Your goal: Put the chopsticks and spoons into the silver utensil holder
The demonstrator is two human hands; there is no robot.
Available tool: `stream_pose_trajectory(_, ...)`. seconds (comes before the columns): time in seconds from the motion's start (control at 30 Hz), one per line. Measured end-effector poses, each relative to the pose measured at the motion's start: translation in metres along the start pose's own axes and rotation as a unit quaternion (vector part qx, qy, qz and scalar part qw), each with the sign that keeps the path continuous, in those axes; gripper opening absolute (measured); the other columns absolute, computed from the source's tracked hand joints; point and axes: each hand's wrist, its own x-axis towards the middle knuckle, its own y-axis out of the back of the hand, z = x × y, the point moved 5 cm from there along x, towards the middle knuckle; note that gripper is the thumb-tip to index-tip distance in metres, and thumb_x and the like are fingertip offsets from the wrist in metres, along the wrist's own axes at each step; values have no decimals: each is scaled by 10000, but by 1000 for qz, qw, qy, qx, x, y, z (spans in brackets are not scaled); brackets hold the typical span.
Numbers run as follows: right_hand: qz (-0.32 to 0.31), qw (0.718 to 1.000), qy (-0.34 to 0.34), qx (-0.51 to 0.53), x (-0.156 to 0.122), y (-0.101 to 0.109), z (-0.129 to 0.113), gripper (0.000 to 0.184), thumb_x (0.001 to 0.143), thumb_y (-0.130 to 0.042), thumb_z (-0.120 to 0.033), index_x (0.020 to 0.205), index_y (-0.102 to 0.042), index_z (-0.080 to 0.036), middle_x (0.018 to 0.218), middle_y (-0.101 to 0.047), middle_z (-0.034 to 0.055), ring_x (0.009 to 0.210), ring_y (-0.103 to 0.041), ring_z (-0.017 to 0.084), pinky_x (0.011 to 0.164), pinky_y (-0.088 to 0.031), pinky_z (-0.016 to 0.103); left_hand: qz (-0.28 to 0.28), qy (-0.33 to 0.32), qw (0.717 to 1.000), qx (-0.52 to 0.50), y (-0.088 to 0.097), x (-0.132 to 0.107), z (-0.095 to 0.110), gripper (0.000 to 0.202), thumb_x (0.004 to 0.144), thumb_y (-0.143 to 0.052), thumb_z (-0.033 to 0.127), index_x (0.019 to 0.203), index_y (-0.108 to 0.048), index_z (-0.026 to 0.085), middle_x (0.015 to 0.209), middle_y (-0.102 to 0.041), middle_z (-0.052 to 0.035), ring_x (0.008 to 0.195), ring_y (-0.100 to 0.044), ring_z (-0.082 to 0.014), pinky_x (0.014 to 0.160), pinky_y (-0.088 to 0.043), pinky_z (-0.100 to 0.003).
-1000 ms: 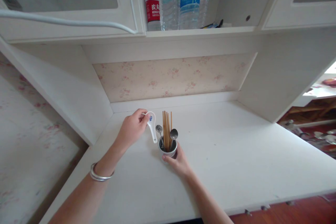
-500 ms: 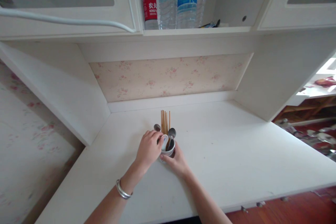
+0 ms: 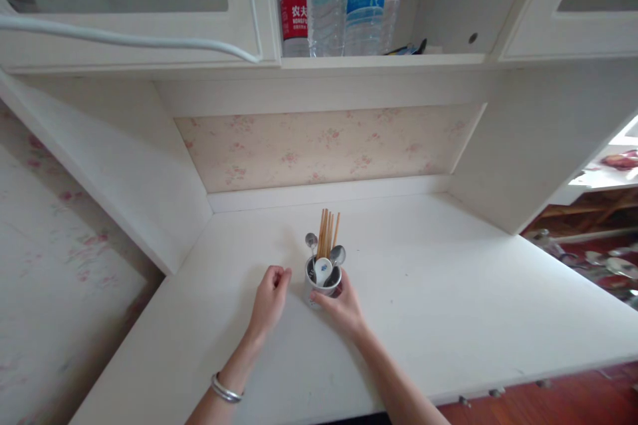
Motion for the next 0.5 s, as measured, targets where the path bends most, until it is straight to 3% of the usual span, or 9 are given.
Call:
stream_pose_trajectory(0.13,43,999,-3,-21,20,32,-8,625,562,-847,-332,1100,-531,-291,1056,-669,14,996,-607,296,884,-472,483,-42,59,997,-13,-8,-1,-32,443,816,-427,628,706,-491,204,537,-365,75,514,-396,-125,521,-300,-244)
stream_pose_trajectory(0.33,161,982,-2,-98,79,125,-37,663,552,-833,-369,1095,-497,-192,1063,-654,94,952,-629,276,814,-503,399,-65,59,996,-6,-10,1,-36,504,793,-410,674,584,-342,220,539,-305,71,530,-341,-120,527,-266,-248)
stream_pose_trajectory(0.5,264,945,-1,-196,115,187,-60,678,559,-798,-354,1128,-519,-113,1023,-656,166,907,-635,278,738,-476,355,-89,77,993,-31,-9,1,-39,497,779,-428,671,592,-312,225,549,-273,71,526,-303,-114,514,-244,-242)
